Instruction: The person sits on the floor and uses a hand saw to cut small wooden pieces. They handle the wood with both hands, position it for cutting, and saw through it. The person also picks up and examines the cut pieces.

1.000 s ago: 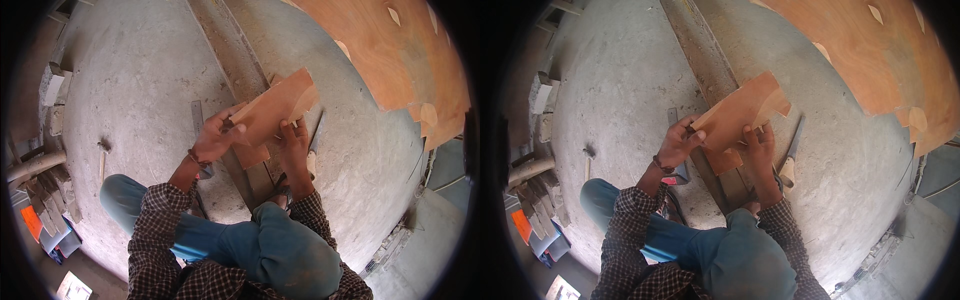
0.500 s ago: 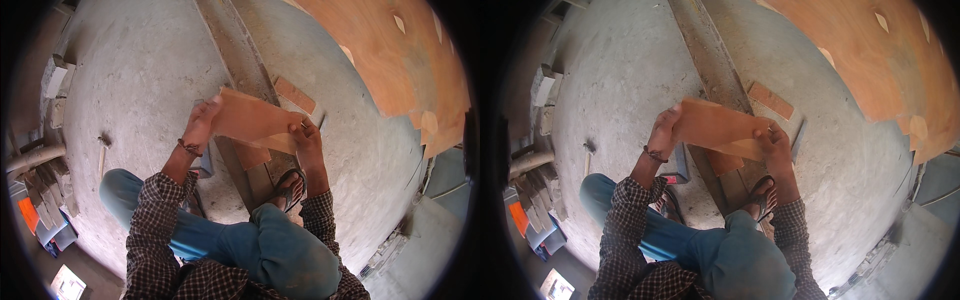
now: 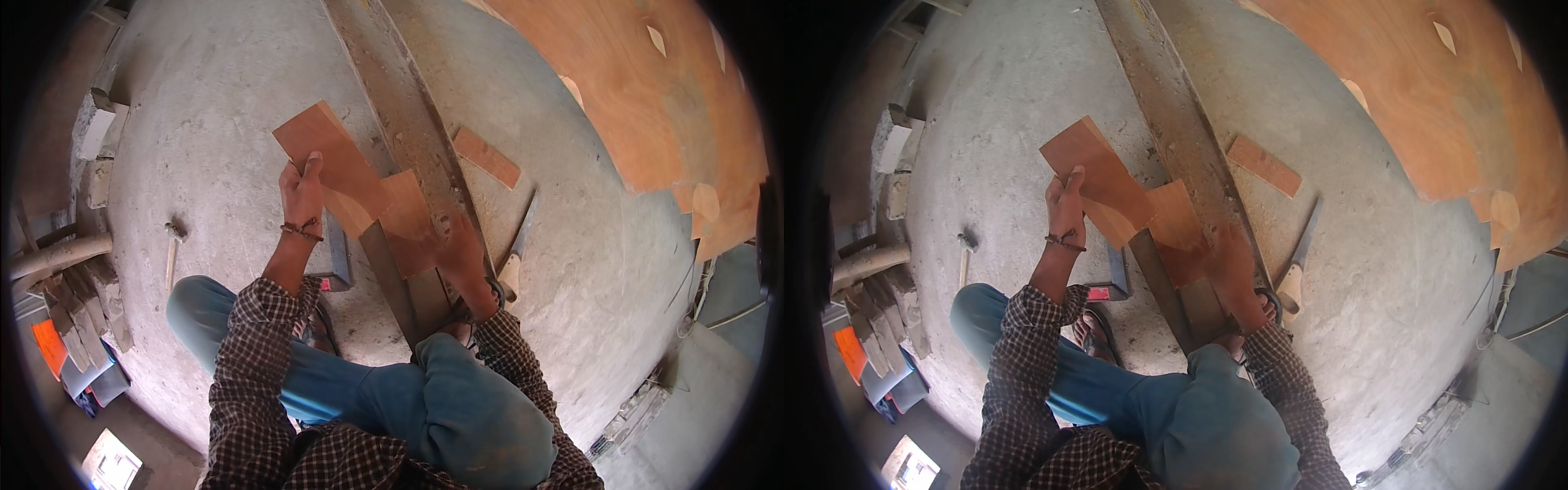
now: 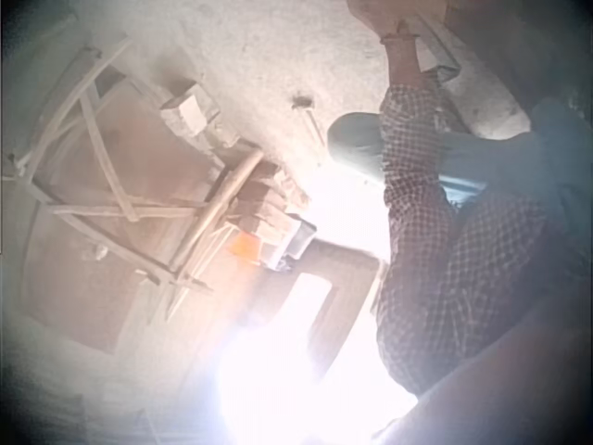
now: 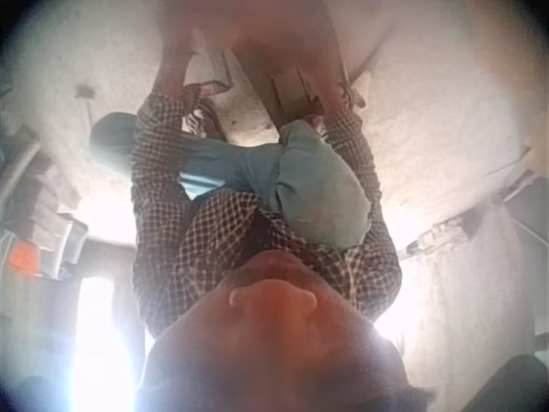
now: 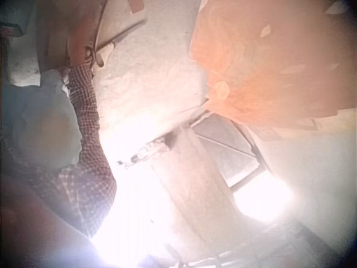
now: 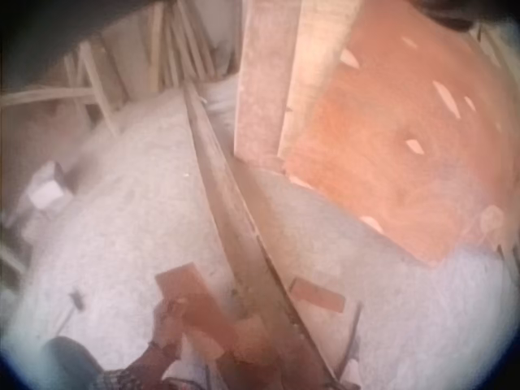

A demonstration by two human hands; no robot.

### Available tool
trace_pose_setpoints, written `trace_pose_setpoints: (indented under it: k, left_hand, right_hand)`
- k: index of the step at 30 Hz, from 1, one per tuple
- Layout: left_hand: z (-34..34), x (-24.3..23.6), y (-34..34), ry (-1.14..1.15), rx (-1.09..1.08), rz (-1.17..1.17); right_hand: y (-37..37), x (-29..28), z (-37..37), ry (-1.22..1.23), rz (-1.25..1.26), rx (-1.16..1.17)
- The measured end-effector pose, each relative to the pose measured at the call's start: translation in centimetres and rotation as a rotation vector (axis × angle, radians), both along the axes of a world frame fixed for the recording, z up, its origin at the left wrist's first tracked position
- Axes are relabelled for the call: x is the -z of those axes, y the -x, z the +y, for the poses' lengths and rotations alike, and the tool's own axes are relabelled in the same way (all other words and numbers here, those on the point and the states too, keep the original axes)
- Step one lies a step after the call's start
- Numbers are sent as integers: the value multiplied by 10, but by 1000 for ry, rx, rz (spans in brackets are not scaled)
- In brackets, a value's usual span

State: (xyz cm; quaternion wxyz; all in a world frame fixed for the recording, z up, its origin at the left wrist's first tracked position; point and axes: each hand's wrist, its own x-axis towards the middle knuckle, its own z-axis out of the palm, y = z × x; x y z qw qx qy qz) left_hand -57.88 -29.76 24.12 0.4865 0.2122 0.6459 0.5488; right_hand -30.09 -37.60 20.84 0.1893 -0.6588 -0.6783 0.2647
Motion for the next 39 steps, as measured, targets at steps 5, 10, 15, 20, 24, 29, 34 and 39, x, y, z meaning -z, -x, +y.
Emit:
trace_pose_setpoints:
  k: [5,10,15,20,24,29,34,39]
  left_hand:
    - [-4,7,2,91,71,97]
    - [-13,11,5,117,124,-98]
    - [-12,2,-8,184,218,-299]
    - [-20,-13,-35,129,385,-112]
    - [-27,-7,-37,84,360,-276]
    - [-30,-16,-38,57,334,-468]
    - [-27,-17,-28,-57,407,-849]
    - [-32,-15,-23,-43,323,-1004]
  right_hand:
    - [-4,4,4,427,309,110]
    - [-7,-5,14,164,763,324]
    - [23,-24,28,121,713,160]
    - [50,-25,34,-13,586,132]
    - [58,-34,32,112,669,106]
    - [52,-39,28,182,667,40]
    - [53,-37,14,214,619,-100]
    - [62,-42,3,244,571,-177]
